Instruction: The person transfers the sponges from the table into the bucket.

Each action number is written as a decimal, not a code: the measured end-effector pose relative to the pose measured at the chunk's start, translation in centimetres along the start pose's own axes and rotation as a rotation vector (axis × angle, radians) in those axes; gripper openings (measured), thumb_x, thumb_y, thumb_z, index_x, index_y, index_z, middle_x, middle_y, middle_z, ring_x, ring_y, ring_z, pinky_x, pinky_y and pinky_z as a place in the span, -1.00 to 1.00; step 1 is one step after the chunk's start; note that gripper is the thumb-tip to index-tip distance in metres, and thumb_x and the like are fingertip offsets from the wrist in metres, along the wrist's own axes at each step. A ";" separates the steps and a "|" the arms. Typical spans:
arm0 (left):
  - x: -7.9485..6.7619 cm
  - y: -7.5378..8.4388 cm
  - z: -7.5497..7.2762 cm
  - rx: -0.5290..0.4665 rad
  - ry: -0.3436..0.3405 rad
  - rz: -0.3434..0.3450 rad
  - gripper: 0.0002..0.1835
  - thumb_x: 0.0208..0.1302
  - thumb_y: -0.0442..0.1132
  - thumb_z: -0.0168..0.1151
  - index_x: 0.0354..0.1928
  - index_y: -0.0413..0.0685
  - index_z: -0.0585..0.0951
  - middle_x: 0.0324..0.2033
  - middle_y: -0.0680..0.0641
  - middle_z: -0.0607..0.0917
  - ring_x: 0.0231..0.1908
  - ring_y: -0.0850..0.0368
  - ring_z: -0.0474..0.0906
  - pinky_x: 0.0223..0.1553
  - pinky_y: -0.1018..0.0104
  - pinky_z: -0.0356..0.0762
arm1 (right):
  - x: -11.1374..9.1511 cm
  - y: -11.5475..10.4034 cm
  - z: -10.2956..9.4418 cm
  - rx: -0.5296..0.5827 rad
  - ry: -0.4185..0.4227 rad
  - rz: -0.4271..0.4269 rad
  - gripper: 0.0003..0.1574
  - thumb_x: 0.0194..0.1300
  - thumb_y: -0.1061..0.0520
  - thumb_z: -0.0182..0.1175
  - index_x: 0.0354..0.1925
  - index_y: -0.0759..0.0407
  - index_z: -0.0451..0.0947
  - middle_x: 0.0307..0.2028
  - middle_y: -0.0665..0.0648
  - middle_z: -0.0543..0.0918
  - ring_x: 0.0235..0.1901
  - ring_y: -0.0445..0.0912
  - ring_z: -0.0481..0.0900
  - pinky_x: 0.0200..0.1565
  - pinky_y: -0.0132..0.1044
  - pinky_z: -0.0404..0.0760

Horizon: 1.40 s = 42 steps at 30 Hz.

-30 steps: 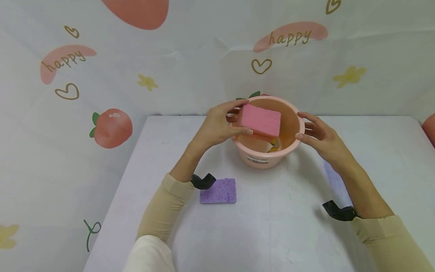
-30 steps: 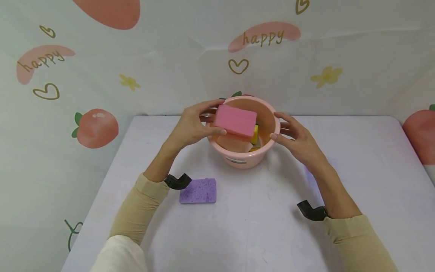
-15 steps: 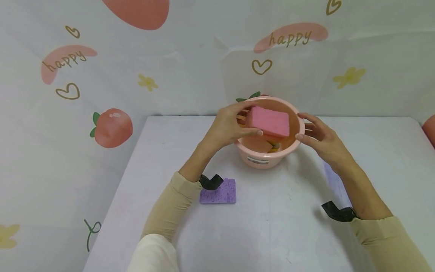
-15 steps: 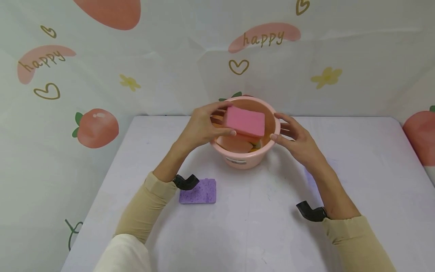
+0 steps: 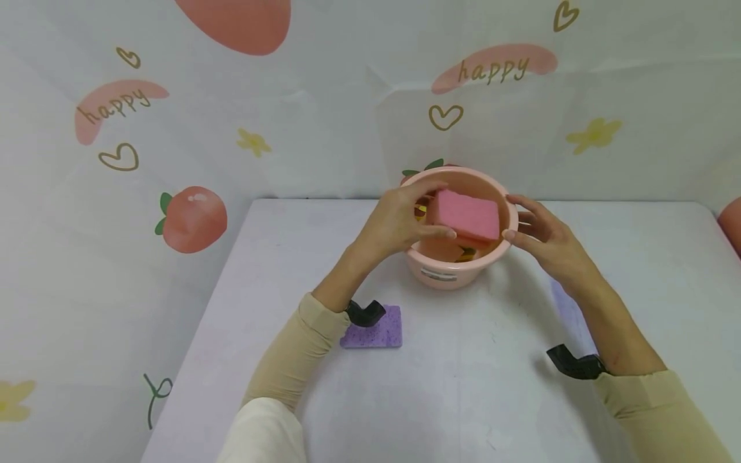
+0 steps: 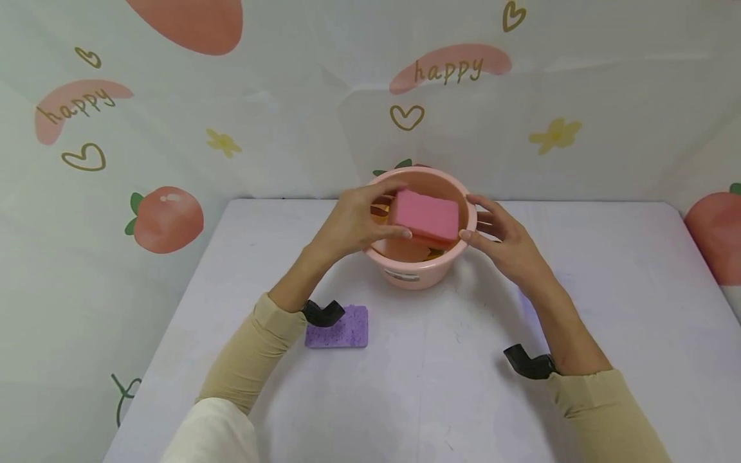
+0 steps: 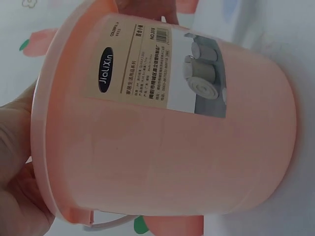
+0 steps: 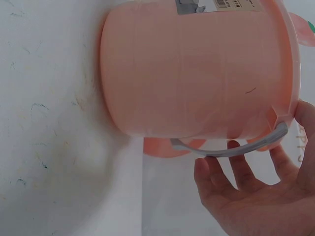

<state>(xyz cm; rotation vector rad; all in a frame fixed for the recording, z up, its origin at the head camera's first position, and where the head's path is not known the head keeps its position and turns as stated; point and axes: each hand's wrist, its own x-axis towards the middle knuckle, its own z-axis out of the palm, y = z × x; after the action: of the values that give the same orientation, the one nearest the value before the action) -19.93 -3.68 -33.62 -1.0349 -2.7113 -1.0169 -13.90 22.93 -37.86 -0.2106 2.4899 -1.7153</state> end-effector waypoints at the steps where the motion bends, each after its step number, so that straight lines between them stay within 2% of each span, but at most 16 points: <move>1: 0.0 0.1 0.0 0.040 -0.004 0.001 -0.13 -0.28 0.31 0.33 0.16 0.07 0.43 -0.04 0.16 0.53 -0.12 0.39 0.44 -0.08 0.57 0.39 | 0.0 0.0 0.0 0.003 0.000 0.001 -0.26 0.25 0.01 0.14 0.33 -0.30 0.11 0.21 0.13 0.30 0.17 0.08 0.28 0.08 0.23 0.29; 5: 0.1 0.4 0.0 0.182 -0.049 -0.017 -0.07 -0.30 0.39 0.29 0.19 0.11 0.41 -0.01 0.19 0.52 -0.09 0.36 0.43 -0.08 0.56 0.34 | 0.0 0.0 0.0 0.010 0.000 0.001 -0.26 0.25 0.01 0.14 0.33 -0.30 0.11 0.21 0.12 0.30 0.17 0.08 0.27 0.09 0.23 0.28; 9: 0.1 0.4 -0.1 0.210 -0.078 -0.026 -0.05 -0.30 0.41 0.28 0.21 0.13 0.38 0.06 0.20 0.48 -0.02 0.32 0.41 -0.02 0.54 0.31 | 0.0 0.0 0.0 0.011 0.001 -0.003 -0.27 0.25 0.00 0.14 0.33 -0.31 0.11 0.21 0.11 0.31 0.17 0.08 0.28 0.09 0.22 0.28; 11: 0.0 0.4 -0.1 0.178 -0.076 -0.022 -0.05 -0.29 0.40 0.29 0.22 0.14 0.37 0.11 0.22 0.45 0.02 0.32 0.40 0.00 0.54 0.31 | -0.1 0.0 0.0 0.006 0.005 -0.001 -0.26 0.25 -0.01 0.14 0.32 -0.33 0.11 0.21 0.12 0.30 0.18 0.08 0.27 0.09 0.22 0.28; 19: -0.5 -0.2 0.0 -0.067 -0.029 0.045 -0.11 -0.25 0.24 0.40 0.22 0.12 0.37 0.11 0.25 0.42 0.04 0.27 0.38 -0.04 0.53 0.37 | -0.3 0.1 0.2 0.006 0.009 0.000 -0.25 0.25 0.00 0.14 0.33 -0.32 0.09 0.23 0.14 0.27 0.19 0.09 0.26 0.10 0.25 0.25; 23: -1.0 -0.4 -0.3 -0.080 -0.018 0.118 -0.16 -0.21 0.21 0.41 0.19 0.09 0.42 0.11 0.25 0.43 0.10 0.36 0.30 0.08 0.51 0.28 | -0.3 0.0 0.2 0.010 0.009 0.002 -0.26 0.26 -0.01 0.13 0.33 -0.33 0.09 0.22 0.13 0.29 0.18 0.07 0.28 0.11 0.24 0.24; 26: -1.4 -0.4 -0.6 -0.059 0.006 0.177 -0.20 -0.17 0.19 0.40 0.19 0.10 0.43 0.12 0.28 0.41 0.18 0.43 0.18 0.20 0.47 0.13 | -0.3 -0.1 0.2 0.012 0.008 0.007 -0.26 0.26 -0.02 0.13 0.33 -0.34 0.09 0.21 0.13 0.29 0.17 0.06 0.28 0.12 0.23 0.24; 30: -2.1 -0.4 -1.2 -0.089 0.056 0.218 -0.25 -0.12 0.08 0.43 0.18 0.08 0.44 0.13 0.26 0.42 0.23 0.38 0.14 0.28 0.39 0.00 | -0.3 0.1 0.2 0.011 0.011 0.011 -0.25 0.25 -0.02 0.13 0.33 -0.34 0.09 0.21 0.14 0.29 0.18 0.08 0.27 0.11 0.24 0.23; 33: -2.8 0.1 -2.0 -0.139 0.083 0.230 -0.28 -0.09 -0.01 0.44 0.17 -0.01 0.44 0.13 0.15 0.46 0.23 0.30 0.18 0.27 0.35 0.04 | -0.2 0.2 0.1 0.012 0.013 0.007 -0.25 0.26 -0.01 0.13 0.33 -0.33 0.09 0.22 0.15 0.29 0.18 0.09 0.27 0.11 0.25 0.23; 35: -3.2 0.7 -2.7 -0.181 0.100 0.244 -0.31 -0.08 -0.11 0.45 0.16 -0.08 0.45 0.10 0.05 0.49 0.18 0.24 0.26 0.20 0.34 0.18 | -0.2 0.2 0.1 0.011 0.013 0.006 -0.25 0.26 -0.01 0.13 0.33 -0.33 0.09 0.22 0.16 0.29 0.19 0.10 0.26 0.11 0.25 0.23; 38: -3.9 1.5 -3.6 -0.243 0.109 0.245 -0.33 -0.11 -0.25 0.46 0.13 -0.18 0.45 0.08 -0.06 0.51 0.15 0.18 0.31 0.15 0.31 0.26 | -0.2 0.2 0.1 0.007 0.010 0.007 -0.25 0.26 -0.01 0.13 0.33 -0.34 0.08 0.22 0.16 0.29 0.19 0.10 0.26 0.10 0.25 0.24; 42: -4.5 2.0 -4.2 -0.236 0.119 0.255 -0.34 -0.11 -0.30 0.45 0.12 -0.23 0.45 0.08 -0.11 0.50 0.12 0.11 0.34 0.16 0.30 0.26 | -0.2 0.1 0.1 0.002 0.008 0.009 -0.26 0.26 -0.03 0.12 0.33 -0.36 0.08 0.21 0.16 0.30 0.18 0.10 0.27 0.10 0.25 0.23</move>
<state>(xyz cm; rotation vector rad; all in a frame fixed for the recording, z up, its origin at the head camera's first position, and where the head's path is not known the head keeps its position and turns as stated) -15.88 -7.69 -30.48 -1.2704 -2.3320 -1.3224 -13.67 22.86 -37.96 -0.1923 2.4906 -1.7178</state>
